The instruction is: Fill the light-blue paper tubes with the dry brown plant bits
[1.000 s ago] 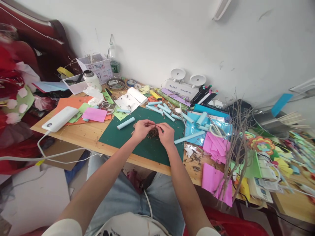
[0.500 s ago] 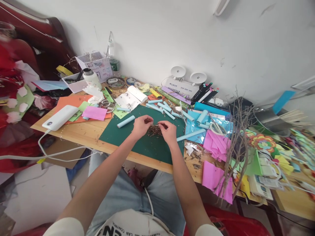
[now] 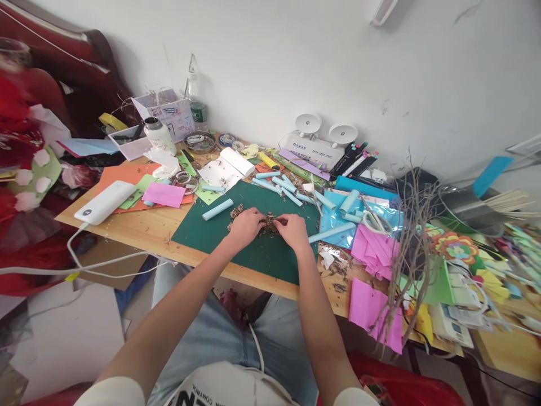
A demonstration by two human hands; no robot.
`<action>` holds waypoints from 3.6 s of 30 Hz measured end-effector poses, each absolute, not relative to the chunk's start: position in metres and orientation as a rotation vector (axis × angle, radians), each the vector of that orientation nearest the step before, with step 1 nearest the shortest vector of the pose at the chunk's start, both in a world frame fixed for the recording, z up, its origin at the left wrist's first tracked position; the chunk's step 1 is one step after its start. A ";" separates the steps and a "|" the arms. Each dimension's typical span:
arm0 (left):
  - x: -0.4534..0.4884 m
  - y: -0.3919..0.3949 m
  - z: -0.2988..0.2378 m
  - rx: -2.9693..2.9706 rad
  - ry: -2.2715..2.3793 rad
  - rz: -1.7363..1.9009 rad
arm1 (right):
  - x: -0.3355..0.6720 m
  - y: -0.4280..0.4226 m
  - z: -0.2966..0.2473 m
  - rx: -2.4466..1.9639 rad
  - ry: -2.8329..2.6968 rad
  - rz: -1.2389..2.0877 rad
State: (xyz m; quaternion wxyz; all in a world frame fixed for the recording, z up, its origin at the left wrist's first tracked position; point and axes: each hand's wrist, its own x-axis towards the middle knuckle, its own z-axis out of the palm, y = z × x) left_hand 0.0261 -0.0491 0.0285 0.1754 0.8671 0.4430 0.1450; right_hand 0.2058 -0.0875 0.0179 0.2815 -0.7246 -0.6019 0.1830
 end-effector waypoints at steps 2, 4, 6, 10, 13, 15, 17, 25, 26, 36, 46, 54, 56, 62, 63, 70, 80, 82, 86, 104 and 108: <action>0.027 -0.047 0.025 2.443 1.241 0.444 | 0.207 -0.087 0.018 -1.825 -1.605 0.496; 0.026 -0.044 0.022 2.455 1.202 0.474 | 0.208 -0.086 0.020 -1.766 -1.598 0.456; 0.025 -0.041 0.019 2.471 1.148 0.501 | 0.208 -0.086 0.020 -1.762 -1.628 0.428; 0.023 -0.037 0.016 2.420 1.125 0.620 | 0.203 -0.085 0.018 -1.836 -1.734 0.365; 0.023 -0.036 0.017 2.369 1.136 0.680 | 0.197 -0.085 0.014 -1.879 -1.824 0.337; 0.024 -0.036 0.019 2.361 1.109 0.685 | 0.195 -0.084 0.013 -1.848 -1.837 0.313; 0.024 -0.036 0.021 2.362 1.088 0.680 | 0.196 -0.083 0.014 -1.761 -1.794 0.288; 0.032 -0.036 0.026 2.208 1.048 0.803 | 0.194 -0.083 0.021 -1.518 -1.607 0.281; 0.034 -0.035 0.026 2.208 1.038 0.814 | 0.193 -0.083 0.021 -1.506 -1.612 0.280; 0.045 -0.033 0.029 2.118 1.117 0.852 | 0.193 -0.082 0.017 -1.564 -1.420 0.449; 0.030 -0.023 0.029 2.395 1.120 0.543 | 0.200 -0.083 0.014 -1.568 -1.521 0.533; 0.029 -0.041 0.036 2.535 1.253 0.448 | 0.205 -0.084 0.014 -1.636 -1.634 0.433; 0.030 -0.042 0.034 2.521 1.261 0.381 | 0.203 -0.084 0.016 -1.656 -1.640 0.415; 0.029 -0.034 0.027 2.353 1.170 0.557 | 0.200 -0.087 0.017 -1.629 -1.833 0.390; 0.028 -0.032 0.027 2.300 1.180 0.604 | 0.200 -0.087 0.017 -1.637 -1.844 0.389; 0.022 -0.035 0.035 2.366 1.161 0.565 | 0.202 -0.085 0.019 -1.627 -1.676 0.416; 0.031 -0.045 0.033 2.448 1.409 0.214 | 0.199 -0.086 0.015 -1.788 -1.812 0.332; 0.033 -0.041 0.030 2.415 1.307 0.317 | 0.199 -0.085 0.016 -1.705 -1.740 0.334; 0.027 -0.042 0.030 2.297 1.215 0.565 | 0.200 -0.087 0.019 -1.638 -1.775 0.383; -0.007 -0.086 0.048 1.952 1.465 0.808 | 0.161 -0.070 0.012 -1.926 -2.215 0.104; 0.007 -0.080 0.032 1.654 1.347 0.884 | 0.174 -0.061 0.017 -1.894 -1.999 0.330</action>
